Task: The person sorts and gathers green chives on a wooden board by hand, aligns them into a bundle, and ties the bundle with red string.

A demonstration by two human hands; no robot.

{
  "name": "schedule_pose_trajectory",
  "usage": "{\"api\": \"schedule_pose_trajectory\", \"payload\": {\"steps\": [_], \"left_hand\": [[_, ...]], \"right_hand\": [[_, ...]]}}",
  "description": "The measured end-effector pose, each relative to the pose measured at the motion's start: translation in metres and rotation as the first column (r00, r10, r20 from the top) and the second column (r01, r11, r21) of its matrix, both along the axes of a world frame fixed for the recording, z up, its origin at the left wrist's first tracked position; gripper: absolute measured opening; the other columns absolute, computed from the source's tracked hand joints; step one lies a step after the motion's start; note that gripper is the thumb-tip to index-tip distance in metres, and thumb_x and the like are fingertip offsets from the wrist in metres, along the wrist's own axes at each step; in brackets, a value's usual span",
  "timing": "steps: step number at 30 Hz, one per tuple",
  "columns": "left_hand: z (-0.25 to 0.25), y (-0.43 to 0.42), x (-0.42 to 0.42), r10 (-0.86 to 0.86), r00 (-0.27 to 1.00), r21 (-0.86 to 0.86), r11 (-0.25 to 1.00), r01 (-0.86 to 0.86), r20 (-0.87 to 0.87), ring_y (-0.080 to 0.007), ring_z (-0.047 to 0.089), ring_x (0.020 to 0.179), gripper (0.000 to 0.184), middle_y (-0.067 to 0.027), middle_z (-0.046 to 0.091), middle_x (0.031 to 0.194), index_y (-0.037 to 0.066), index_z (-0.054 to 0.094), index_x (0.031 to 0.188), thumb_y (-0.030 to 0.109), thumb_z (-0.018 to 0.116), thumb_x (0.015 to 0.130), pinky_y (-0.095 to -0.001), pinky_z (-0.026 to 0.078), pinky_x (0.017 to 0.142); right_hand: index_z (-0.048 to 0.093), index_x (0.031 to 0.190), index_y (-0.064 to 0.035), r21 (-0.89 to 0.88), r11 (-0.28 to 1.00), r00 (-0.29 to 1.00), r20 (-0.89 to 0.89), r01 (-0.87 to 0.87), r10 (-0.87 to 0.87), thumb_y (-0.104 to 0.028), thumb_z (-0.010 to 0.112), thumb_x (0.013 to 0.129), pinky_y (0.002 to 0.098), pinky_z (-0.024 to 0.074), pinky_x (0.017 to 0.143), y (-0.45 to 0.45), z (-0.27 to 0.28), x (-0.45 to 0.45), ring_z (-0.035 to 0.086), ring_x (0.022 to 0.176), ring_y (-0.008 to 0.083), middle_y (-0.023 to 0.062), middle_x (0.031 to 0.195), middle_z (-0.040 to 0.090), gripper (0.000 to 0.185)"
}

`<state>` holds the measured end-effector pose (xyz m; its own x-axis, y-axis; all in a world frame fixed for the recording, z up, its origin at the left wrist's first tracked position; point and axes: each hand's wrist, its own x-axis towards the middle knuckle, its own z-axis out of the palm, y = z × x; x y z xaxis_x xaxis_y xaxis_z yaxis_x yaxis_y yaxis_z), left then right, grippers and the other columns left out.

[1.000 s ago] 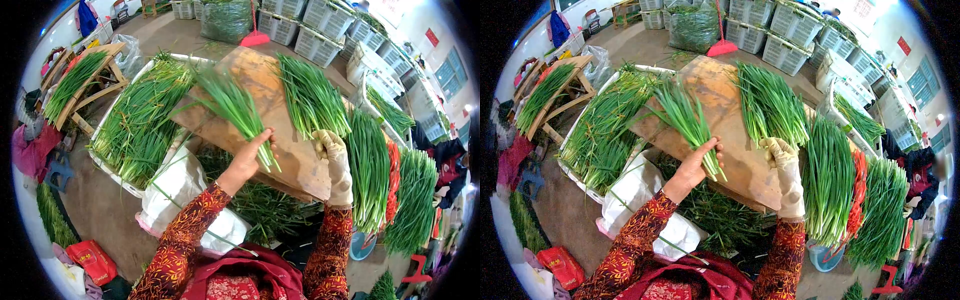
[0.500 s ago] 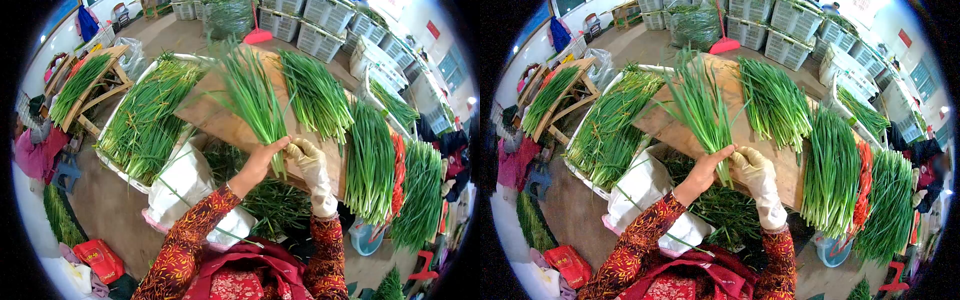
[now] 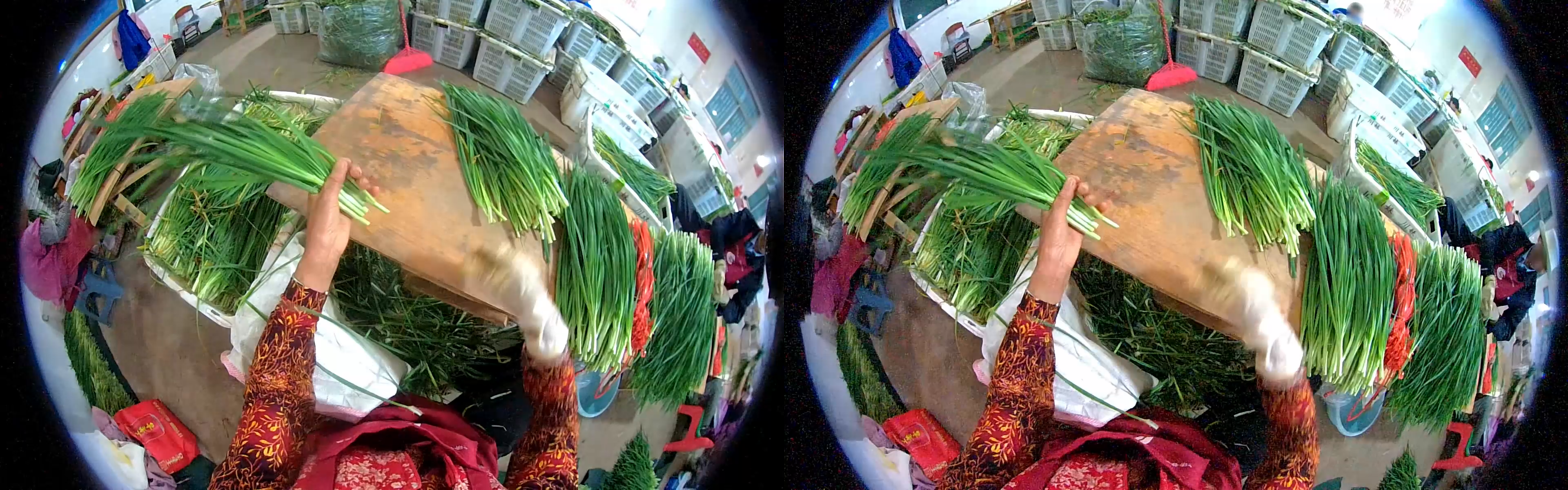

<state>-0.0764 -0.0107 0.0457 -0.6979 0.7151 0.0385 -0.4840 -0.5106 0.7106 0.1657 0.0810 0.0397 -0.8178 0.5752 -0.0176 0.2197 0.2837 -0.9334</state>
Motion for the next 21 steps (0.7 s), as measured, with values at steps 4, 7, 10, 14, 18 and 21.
{"api": "schedule_pose_trajectory", "payload": {"steps": [4,7,10,14,18,21], "left_hand": [[-0.014,0.002,0.023,-0.122,0.984,-0.001,0.992,0.123,0.128,-0.0102,0.053,0.063,0.015,0.0007,0.052,0.072,0.010,0.050,0.087,0.021,0.060,0.083,-0.0294,0.050,0.059],[-0.022,0.003,0.042,-0.206,0.958,-0.026,0.976,0.215,0.198,-0.0082,0.047,0.061,0.015,0.0041,0.045,0.069,0.011,0.048,0.091,0.022,0.057,0.086,-0.0283,0.046,0.057],[-0.027,0.005,0.049,-0.283,0.932,-0.048,0.953,0.301,0.227,-0.0083,0.047,0.061,0.015,0.0041,0.045,0.069,0.011,0.048,0.092,0.021,0.057,0.086,-0.0280,0.046,0.057],[-0.025,0.008,0.045,-0.218,0.949,-0.057,0.970,0.236,0.226,-0.0084,0.046,0.060,0.014,0.0040,0.045,0.069,0.010,0.050,0.090,0.021,0.057,0.085,-0.0275,0.045,0.055],[-0.012,0.010,0.015,-0.090,0.985,0.082,0.994,0.079,0.150,-0.0085,0.048,0.059,0.015,0.0028,0.047,0.067,0.012,0.047,0.082,0.021,0.060,0.083,-0.0277,0.047,0.055],[0.005,0.005,0.001,0.028,0.996,0.164,0.986,-0.041,0.082,-0.0087,0.046,0.061,0.016,0.0029,0.046,0.068,0.011,0.047,0.082,0.020,0.059,0.084,-0.0268,0.046,0.059]], "right_hand": [[0.061,0.089,-0.0044,0.790,0.600,0.823,0.255,0.125,-0.508,-0.029,0.060,0.080,0.0353,0.0474,0.063,0.061,0.020,-0.023,0.060,0.072,0.0284,0.0155,0.083,0.062,0.026],[0.062,0.084,-0.0033,0.774,0.625,0.815,0.298,0.098,-0.497,-0.028,0.062,0.077,0.0321,0.0471,0.061,0.078,0.003,-0.024,0.060,0.067,0.0227,0.0136,0.075,0.061,0.025],[0.063,0.081,-0.0021,0.385,0.812,0.814,0.214,0.439,-0.540,-0.023,0.062,0.079,0.0271,0.0453,0.058,0.076,0.015,-0.009,0.055,0.061,0.0140,0.0068,0.068,0.060,0.021],[0.062,0.088,-0.0035,-0.083,0.868,0.858,-0.131,0.490,-0.497,-0.015,0.060,0.082,0.0215,0.0424,0.059,0.065,0.038,0.017,0.051,0.063,0.0088,0.0000,0.073,0.060,0.013],[0.062,0.099,-0.0045,-0.053,0.870,0.847,0.207,-0.490,0.490,-0.027,0.060,0.082,0.0316,0.0438,0.081,-0.006,0.076,0.039,0.059,0.087,0.0208,0.0092,0.094,0.063,0.028],[0.061,0.103,-0.0073,-0.099,0.760,0.567,0.606,-0.642,0.558,-0.034,0.059,0.080,0.0326,0.0431,0.086,-0.042,0.078,0.022,0.057,0.096,0.0243,0.0107,0.102,0.061,0.035]]}}
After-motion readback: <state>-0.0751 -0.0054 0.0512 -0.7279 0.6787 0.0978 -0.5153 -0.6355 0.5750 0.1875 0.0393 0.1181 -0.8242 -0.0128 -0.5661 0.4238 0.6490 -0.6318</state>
